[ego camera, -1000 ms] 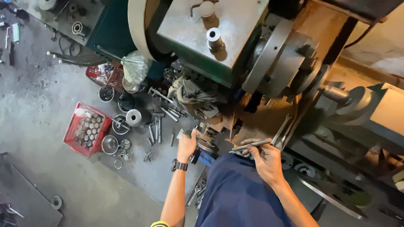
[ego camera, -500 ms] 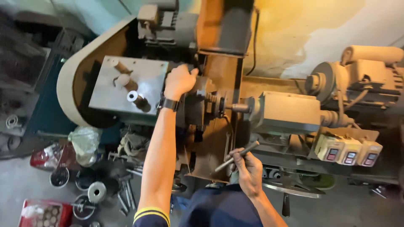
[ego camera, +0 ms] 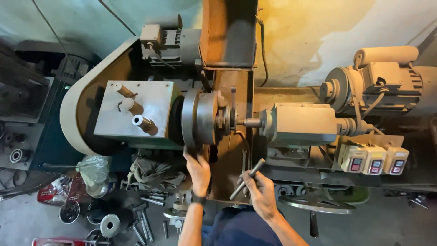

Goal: Using a lathe and various tools to machine a cylindrical metal part.

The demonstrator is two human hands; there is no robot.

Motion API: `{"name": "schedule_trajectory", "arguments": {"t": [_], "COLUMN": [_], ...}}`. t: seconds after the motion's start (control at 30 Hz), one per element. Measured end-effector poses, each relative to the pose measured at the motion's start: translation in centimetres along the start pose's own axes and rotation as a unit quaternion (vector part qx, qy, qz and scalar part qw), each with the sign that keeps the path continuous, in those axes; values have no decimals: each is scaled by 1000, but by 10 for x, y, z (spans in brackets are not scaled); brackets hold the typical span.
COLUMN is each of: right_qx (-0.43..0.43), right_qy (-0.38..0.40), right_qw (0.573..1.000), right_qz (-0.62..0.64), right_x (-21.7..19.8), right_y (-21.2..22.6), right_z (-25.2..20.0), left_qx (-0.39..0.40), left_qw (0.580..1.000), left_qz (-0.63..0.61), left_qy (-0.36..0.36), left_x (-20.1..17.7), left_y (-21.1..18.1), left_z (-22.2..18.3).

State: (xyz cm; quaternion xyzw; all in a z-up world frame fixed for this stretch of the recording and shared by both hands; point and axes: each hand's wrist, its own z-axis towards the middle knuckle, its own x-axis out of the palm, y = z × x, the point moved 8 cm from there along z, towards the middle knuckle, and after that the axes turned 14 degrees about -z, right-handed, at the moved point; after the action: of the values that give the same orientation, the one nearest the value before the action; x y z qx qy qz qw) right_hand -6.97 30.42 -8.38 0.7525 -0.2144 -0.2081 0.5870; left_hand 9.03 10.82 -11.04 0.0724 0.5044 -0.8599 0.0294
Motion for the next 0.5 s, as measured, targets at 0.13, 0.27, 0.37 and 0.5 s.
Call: {"name": "schedule_trajectory", "arguments": {"t": [0.13,0.27,0.37,0.5], "right_qx": [-20,-6,-3,-11], "right_qy": [32,41,55,58], "right_qw": [999,999,998,997], "right_qz": [0,-6,-26,-47], "right_x": [9,19,24,21], "right_y": [8,4,1,-8], "right_z": [0,-6,-14,-17], "left_qx": [75,193,136,-128], "left_qw": [995,980,984,972], "left_qz": [56,32,21,84], "left_qy": [-45,-45,110,176], "left_x": [-19,0,40,48], "left_y": [-70,-136,-127,-94], "left_z": [0,114,178,155]}}
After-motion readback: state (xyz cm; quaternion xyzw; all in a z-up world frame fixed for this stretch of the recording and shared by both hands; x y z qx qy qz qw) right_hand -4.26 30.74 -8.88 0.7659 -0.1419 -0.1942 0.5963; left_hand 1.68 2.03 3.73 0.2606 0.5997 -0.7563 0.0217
